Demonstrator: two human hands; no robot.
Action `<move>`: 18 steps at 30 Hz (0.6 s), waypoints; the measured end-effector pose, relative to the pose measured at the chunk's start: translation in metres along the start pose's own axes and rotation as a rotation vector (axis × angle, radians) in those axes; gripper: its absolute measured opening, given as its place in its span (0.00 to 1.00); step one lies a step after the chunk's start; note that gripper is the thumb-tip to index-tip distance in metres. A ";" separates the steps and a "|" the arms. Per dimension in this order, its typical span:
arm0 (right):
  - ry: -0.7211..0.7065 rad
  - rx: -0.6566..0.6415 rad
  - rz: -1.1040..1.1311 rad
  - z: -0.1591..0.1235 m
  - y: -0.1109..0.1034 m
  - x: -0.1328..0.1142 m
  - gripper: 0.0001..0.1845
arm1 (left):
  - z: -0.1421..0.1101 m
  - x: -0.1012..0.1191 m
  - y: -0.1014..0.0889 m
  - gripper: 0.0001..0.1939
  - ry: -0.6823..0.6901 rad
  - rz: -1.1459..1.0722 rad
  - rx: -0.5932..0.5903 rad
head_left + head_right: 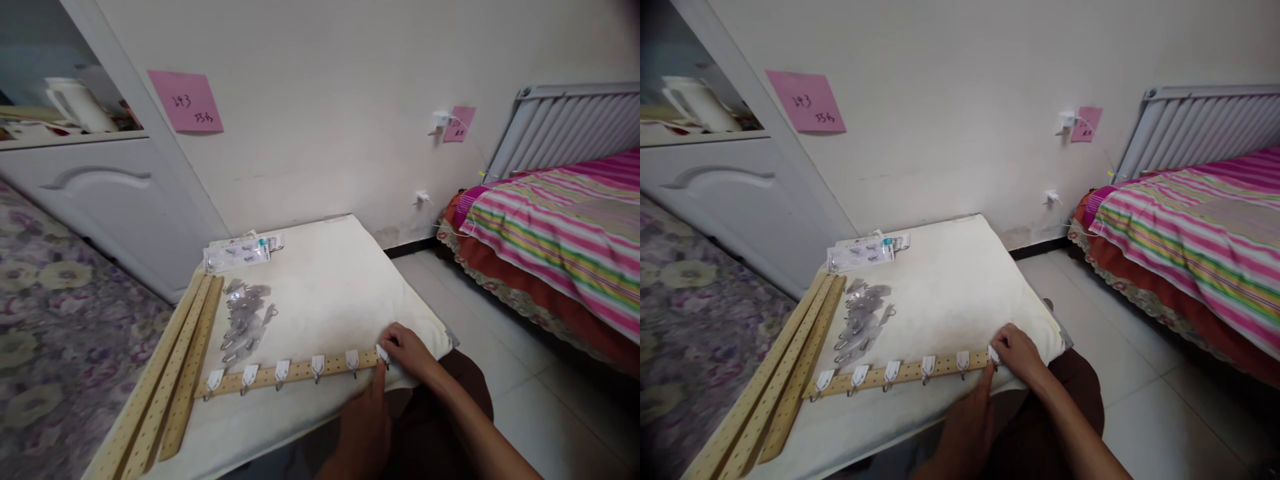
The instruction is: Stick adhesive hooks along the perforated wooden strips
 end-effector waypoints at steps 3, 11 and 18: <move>-0.003 -0.004 -0.008 0.000 0.000 0.001 0.07 | 0.000 0.001 -0.003 0.34 0.006 -0.033 -0.001; -0.024 -0.021 0.029 -0.001 0.000 0.001 0.07 | 0.002 0.003 -0.009 0.34 0.001 -0.049 -0.032; -0.056 -0.216 0.222 -0.006 -0.009 -0.001 0.06 | 0.001 0.001 -0.007 0.34 0.030 -0.056 0.002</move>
Point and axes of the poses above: each hand's wrist, its own z-axis towards the middle knuckle, its own y-axis out of the palm, x = y × z, the point moved 4 cm from there along z, towards the middle knuckle, and after that the axes turned 8 degrees about y, right-handed, at the moved point
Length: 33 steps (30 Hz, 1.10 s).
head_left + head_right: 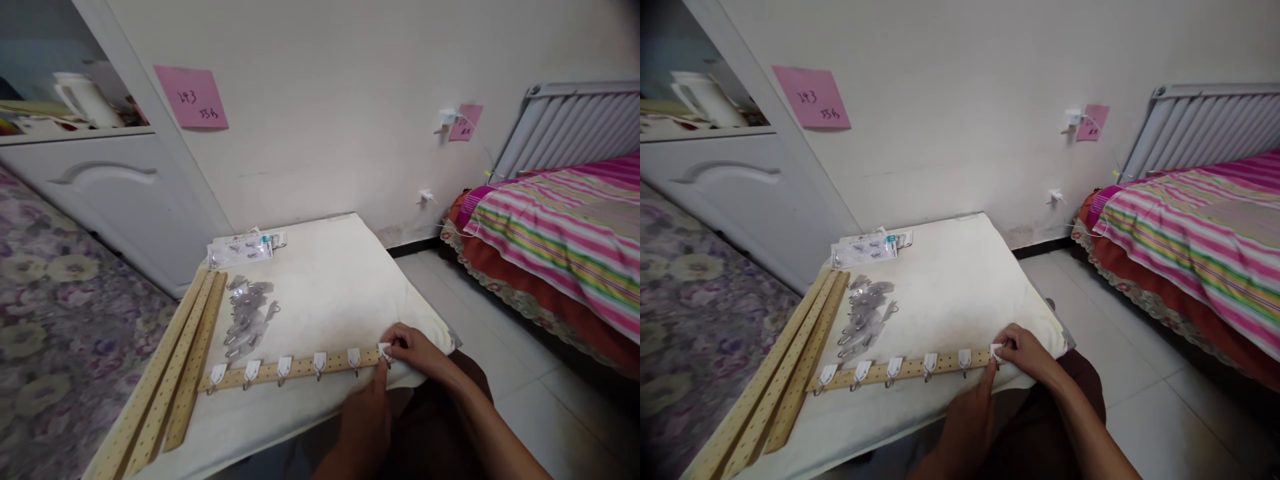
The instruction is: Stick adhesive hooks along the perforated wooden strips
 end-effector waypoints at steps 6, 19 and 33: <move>-0.009 0.018 0.005 0.000 0.000 -0.001 0.05 | 0.001 0.001 0.000 0.34 -0.024 0.020 -0.013; 0.065 -0.021 0.027 0.007 0.003 0.004 0.07 | -0.001 0.001 -0.002 0.35 0.013 0.061 0.003; 0.027 -0.069 0.035 0.007 0.002 -0.001 0.06 | -0.004 -0.004 0.000 0.34 0.040 -0.043 0.054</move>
Point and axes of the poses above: each hand's wrist, its own z-axis towards the middle knuckle, its own y-axis out of the palm, x = y × z, the point moved 4 cm from there along z, towards the middle knuckle, and after that the axes turned 8 degrees about y, right-handed, at the moved point
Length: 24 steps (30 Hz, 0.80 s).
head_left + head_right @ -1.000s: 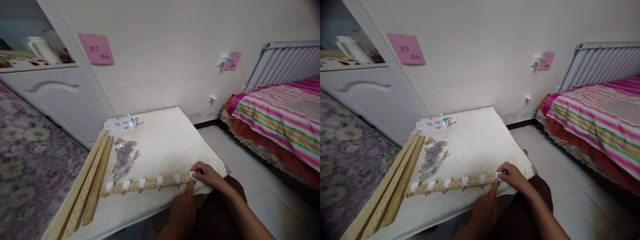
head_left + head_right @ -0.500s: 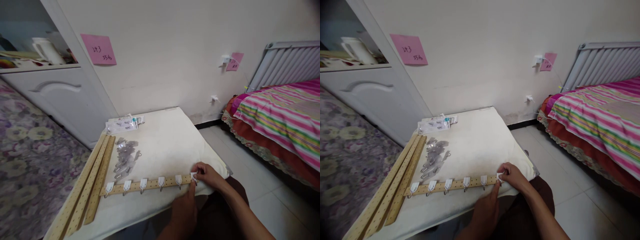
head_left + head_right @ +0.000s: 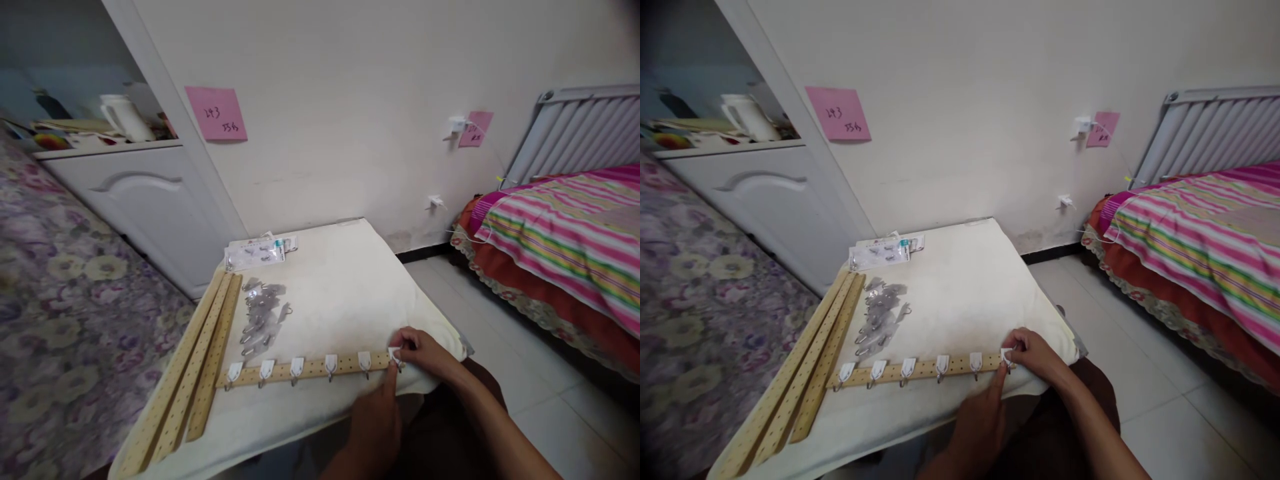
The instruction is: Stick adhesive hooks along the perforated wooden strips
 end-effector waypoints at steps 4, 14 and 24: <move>-0.012 0.013 0.004 -0.001 -0.001 -0.001 0.07 | -0.002 -0.003 0.002 0.33 0.002 -0.001 0.018; -0.013 0.038 0.035 -0.005 -0.003 0.000 0.11 | -0.010 -0.004 -0.003 0.33 -0.008 -0.061 0.007; 0.008 0.079 0.040 -0.006 -0.004 0.006 0.14 | -0.031 -0.007 -0.003 0.31 0.195 -0.097 -0.073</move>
Point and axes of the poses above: each hand's wrist, its own z-axis towards the middle knuckle, its own y-axis out of the palm, x = y × z, the point moved 4 cm from there along z, towards the middle knuckle, and after that the axes turned 8 degrees about y, right-handed, at the moved point
